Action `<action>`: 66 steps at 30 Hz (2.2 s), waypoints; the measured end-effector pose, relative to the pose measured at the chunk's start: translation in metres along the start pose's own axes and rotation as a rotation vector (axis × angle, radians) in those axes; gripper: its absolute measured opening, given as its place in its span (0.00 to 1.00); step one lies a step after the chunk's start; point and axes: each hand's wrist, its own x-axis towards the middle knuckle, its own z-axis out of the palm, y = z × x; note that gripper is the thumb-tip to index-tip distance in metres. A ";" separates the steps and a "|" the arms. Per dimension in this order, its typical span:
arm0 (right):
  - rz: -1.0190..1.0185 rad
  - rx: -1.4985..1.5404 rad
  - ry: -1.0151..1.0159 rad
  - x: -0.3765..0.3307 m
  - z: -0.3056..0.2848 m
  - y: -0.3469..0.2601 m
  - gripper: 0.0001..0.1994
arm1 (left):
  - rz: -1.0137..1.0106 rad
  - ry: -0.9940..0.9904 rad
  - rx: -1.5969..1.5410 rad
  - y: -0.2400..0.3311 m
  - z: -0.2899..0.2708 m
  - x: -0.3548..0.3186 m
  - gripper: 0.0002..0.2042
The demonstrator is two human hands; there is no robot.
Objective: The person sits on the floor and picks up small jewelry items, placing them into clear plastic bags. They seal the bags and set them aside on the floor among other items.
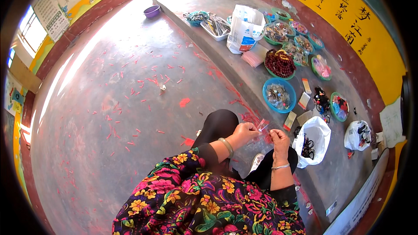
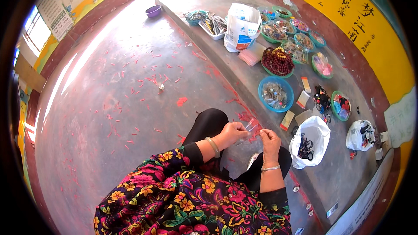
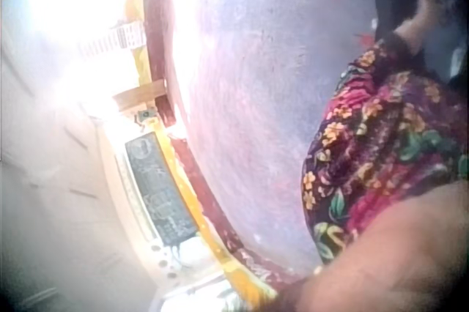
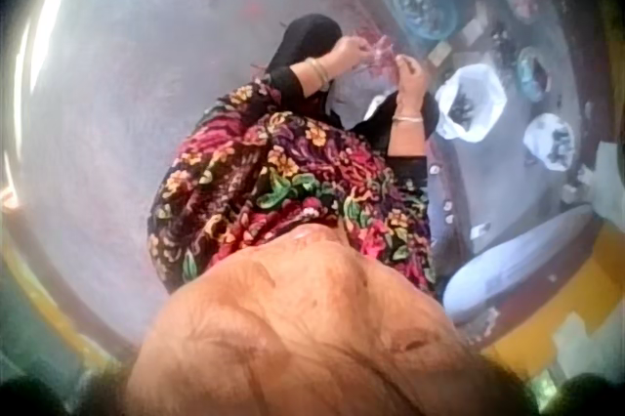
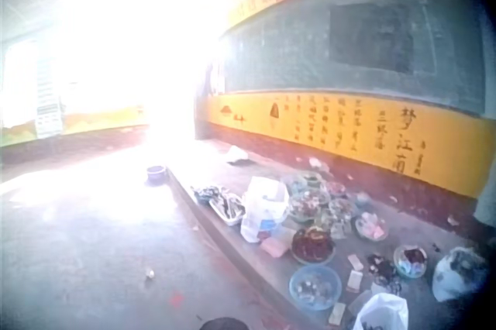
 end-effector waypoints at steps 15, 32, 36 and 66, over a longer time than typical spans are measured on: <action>-0.390 -0.208 0.077 -0.011 0.001 -0.031 0.10 | -0.085 -0.180 -0.073 -0.001 0.002 0.000 0.10; -0.537 -0.714 -0.127 -0.006 -0.003 -0.012 0.06 | 0.200 -0.183 0.322 -0.009 0.002 0.000 0.10; -0.079 -0.107 -0.164 -0.007 -0.003 -0.014 0.05 | 0.179 -0.213 0.243 -0.022 0.004 0.001 0.13; -0.764 -1.002 0.027 -0.028 0.015 -0.031 0.08 | -0.163 -0.440 0.079 0.002 -0.002 -0.006 0.11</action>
